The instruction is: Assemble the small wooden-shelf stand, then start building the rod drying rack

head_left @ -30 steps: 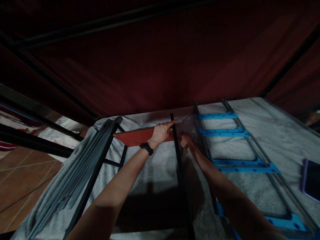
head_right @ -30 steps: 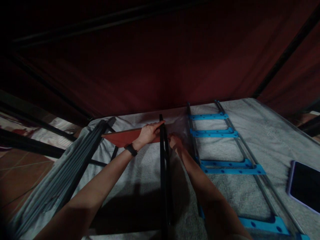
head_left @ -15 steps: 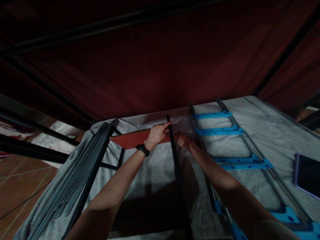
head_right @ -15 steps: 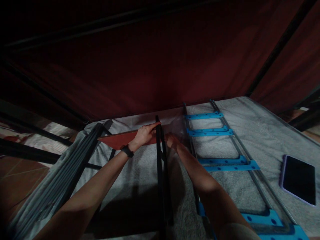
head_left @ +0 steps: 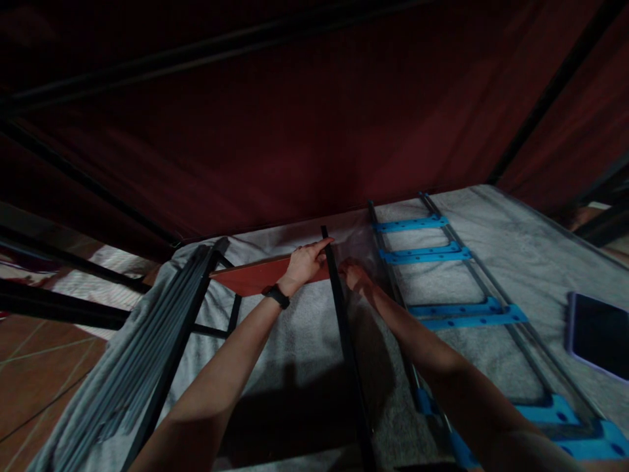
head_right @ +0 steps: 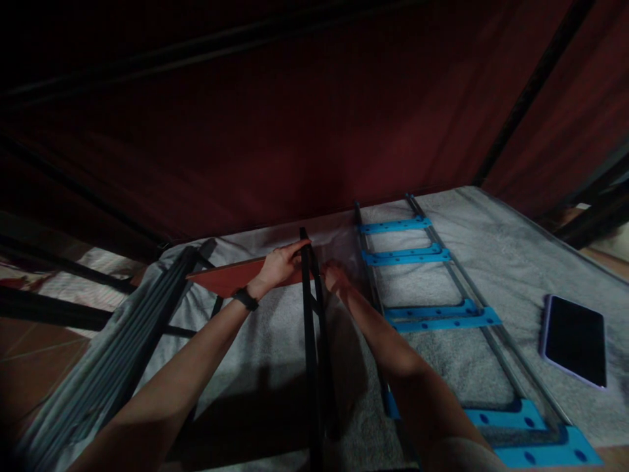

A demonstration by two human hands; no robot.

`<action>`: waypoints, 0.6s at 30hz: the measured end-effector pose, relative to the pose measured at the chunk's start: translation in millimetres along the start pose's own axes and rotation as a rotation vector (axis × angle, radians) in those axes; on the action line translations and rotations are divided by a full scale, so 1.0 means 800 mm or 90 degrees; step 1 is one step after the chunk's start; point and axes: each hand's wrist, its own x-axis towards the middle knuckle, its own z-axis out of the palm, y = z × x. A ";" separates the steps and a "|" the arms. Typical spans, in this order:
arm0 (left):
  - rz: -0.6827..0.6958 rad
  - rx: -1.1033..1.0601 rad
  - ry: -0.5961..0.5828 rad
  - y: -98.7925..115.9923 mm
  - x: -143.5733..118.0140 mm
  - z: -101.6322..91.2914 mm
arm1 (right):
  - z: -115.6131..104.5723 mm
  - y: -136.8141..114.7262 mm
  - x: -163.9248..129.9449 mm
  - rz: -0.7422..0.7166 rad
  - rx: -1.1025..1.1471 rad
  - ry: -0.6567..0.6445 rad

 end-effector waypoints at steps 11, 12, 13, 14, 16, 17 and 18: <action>0.012 0.002 -0.004 0.000 0.001 0.002 | -0.004 -0.005 0.006 -0.029 -0.010 -0.020; 0.016 0.002 -0.002 -0.001 0.001 0.003 | -0.003 -0.005 0.007 -0.034 -0.008 -0.019; 0.021 0.001 -0.001 -0.001 0.001 0.004 | -0.002 -0.005 0.008 -0.038 -0.006 -0.017; 0.027 -0.001 0.000 -0.002 0.001 0.004 | 0.000 -0.005 0.008 -0.040 -0.005 -0.013; 0.038 -0.010 -0.002 -0.004 0.001 0.004 | 0.003 -0.004 0.009 -0.040 -0.002 -0.003; 0.044 -0.019 -0.004 -0.006 0.001 0.004 | 0.004 -0.002 0.009 -0.040 0.000 0.001; 0.049 -0.032 -0.009 -0.007 0.000 0.003 | 0.005 -0.001 0.008 -0.039 0.004 0.005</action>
